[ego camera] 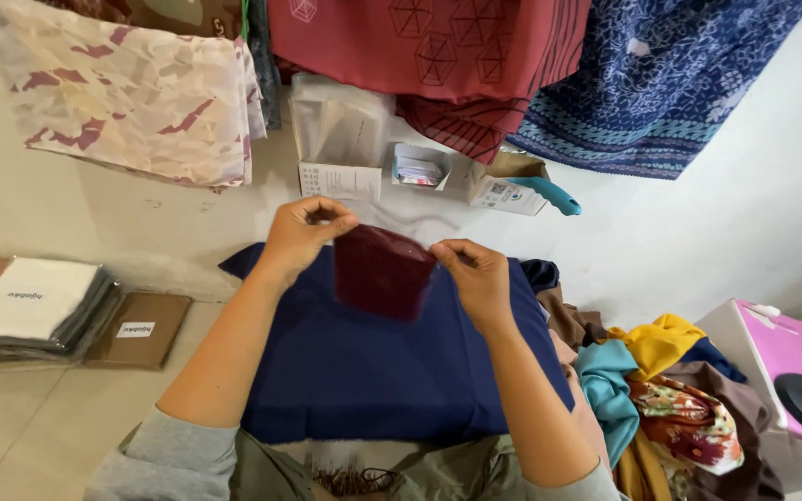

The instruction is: The person cleans a fabric using a lint roller and then folds and packs it into a plastic bag.

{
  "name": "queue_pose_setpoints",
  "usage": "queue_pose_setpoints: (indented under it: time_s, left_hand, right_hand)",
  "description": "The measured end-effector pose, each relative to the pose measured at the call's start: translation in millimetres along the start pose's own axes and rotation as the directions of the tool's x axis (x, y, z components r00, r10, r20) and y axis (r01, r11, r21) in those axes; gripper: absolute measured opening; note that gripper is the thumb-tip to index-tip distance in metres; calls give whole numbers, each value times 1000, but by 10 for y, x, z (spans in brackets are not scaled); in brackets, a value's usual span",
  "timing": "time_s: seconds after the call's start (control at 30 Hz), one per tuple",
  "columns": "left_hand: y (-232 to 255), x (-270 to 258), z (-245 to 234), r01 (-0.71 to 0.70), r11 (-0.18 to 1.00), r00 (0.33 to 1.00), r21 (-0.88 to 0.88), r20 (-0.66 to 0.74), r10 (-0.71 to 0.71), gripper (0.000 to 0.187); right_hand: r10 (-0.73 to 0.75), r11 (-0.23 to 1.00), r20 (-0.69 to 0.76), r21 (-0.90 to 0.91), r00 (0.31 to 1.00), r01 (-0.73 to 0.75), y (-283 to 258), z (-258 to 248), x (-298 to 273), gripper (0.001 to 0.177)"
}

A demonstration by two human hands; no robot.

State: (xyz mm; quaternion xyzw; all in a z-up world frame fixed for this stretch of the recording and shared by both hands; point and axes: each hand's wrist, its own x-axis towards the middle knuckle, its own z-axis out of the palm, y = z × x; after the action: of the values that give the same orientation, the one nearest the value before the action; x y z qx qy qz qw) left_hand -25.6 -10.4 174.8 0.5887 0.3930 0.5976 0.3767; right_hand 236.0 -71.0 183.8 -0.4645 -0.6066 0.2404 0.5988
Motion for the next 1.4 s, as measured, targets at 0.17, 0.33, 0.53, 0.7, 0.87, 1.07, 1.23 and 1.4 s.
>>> queue_pose_setpoints:
  time_s: [0.17,0.33,0.53,0.7,0.87,1.07,1.23,1.4]
  left_hand:
    - [23,205,-89,-85,976,995,202,59,75,22]
    - [-400,357,418,-212,738,966,641,253,58,25]
    - [-1235,30,1538,-171,707,883,687,425,-199,27]
    - [-1760,-275,1950,-225,763,869,606,479,-125,53]
    - [-1355,-520,1503,-311,720,918,620,392,58,58]
    - [-1708,-921,785,-276,463,959,842,271,78,55]
    - [-2001,-1077,676,-299,410,954,861,276,116,72]
    - [-1920,-1103,707,-289,420,956,860,234,179,70]
  right_hand:
    - [20,998,25,52,999,-22,202,139,-174,10]
    - [348,892,40,291,936,-345,852,211,-659,6]
    - [675,669,29,396,737,-629,1708,-157,-1295,11]
    - [692,687,-23,329,722,-648,1813,-559,-1403,20]
    - [67,887,-274,-425,959,-183,1383,-600,-1193,40]
    - [-130,746,212,-623,969,237,1376,86,-858,47]
    - [-15,454,337,-836,941,307,2225,409,-869,91]
    - [148,490,323,-845,935,215,2186,367,-862,96]
